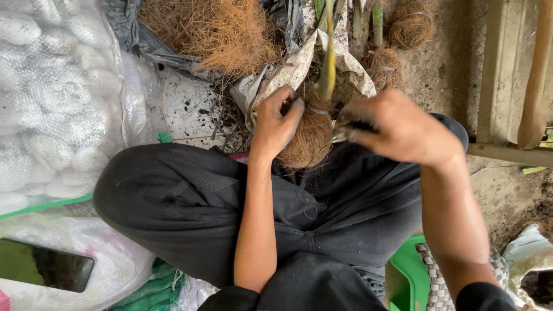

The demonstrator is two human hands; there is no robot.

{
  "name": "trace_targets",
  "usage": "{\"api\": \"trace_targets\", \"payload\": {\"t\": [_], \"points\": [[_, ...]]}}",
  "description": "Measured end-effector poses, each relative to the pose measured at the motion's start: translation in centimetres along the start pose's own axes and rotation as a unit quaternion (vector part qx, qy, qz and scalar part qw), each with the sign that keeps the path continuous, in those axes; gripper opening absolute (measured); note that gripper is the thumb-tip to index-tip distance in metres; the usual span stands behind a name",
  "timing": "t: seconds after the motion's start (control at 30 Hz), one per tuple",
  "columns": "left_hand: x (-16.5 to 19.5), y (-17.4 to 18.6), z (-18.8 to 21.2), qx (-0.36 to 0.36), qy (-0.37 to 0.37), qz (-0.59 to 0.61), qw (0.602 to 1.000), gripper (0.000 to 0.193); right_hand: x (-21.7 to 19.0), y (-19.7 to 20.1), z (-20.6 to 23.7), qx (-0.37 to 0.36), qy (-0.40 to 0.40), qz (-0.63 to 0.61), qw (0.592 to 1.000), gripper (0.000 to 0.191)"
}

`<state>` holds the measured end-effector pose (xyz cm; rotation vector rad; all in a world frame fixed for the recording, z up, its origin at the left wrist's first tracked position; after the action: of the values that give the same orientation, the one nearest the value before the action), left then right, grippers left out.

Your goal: The person sits cross-legged and packs soil around a coconut sprout, then wraps the base with coconut coir and secures it with a rubber band. The finished unit is placed with others nearby.

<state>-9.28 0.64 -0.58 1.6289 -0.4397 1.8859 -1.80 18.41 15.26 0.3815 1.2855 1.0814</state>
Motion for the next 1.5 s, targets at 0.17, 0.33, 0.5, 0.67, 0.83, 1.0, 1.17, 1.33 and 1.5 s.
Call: {"api": "trace_targets", "payload": {"t": [0.17, 0.33, 0.5, 0.67, 0.83, 1.0, 1.17, 1.33, 1.5], "points": [[1.8, 0.0, 0.7, 0.034, -0.167, -0.105, 0.980, 0.031, 1.7, 3.3, -1.2, -0.044, -0.017, 0.024, 0.999, 0.032], [-0.5, -0.2, 1.2, -0.100, 0.100, -0.107, 0.984, 0.030, 3.9, 5.1, -2.0, -0.070, -0.049, 0.057, 0.995, 0.046], [-3.1, -2.0, 0.7, -0.148, 0.073, 0.035, 0.986, 0.047, 4.4, 5.7, -2.3, 0.030, 0.072, 0.092, 0.993, 0.052], [-5.8, -2.6, 0.7, -0.160, 0.145, 0.057, 0.975, 0.077, 4.4, 5.7, -2.2, 0.126, 0.097, 0.149, 0.976, 0.036], [-5.2, -2.5, 1.7, -0.227, 0.083, 0.018, 0.970, 0.074, 5.5, 4.9, -3.2, 0.074, 0.111, 0.047, 0.990, 0.022], [-4.3, -2.0, 2.7, -0.233, 0.058, 0.029, 0.970, 0.063, 7.6, 5.3, -4.8, 0.006, 0.139, -0.037, 0.990, 0.034], [-3.1, -2.1, 2.8, -0.240, 0.001, 0.020, 0.971, 0.042, 10.5, 3.6, -7.5, -0.189, -0.101, -0.119, 0.969, 0.025], [-1.6, -1.7, 3.1, -0.250, -0.088, 0.151, 0.952, 0.022, 12.5, 0.9, -8.7, -0.135, 0.046, -0.178, 0.974, 0.019], [-1.2, -0.9, 3.5, -0.165, -0.137, 0.265, 0.940, 0.015, 15.8, -7.2, -6.5, -0.053, -0.155, -0.355, 0.921, 0.017]]}}
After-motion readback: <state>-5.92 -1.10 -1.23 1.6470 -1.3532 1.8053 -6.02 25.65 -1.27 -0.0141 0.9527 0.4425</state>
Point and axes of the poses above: each hand's wrist, its own z-axis away from the middle knuckle, its own y-axis out of the back of the hand, x = y × z, the point moved 3 cm from there along -z, towards the middle knuckle, and after that the axes turned 5 degrees about -x, right-handed, at the moved point
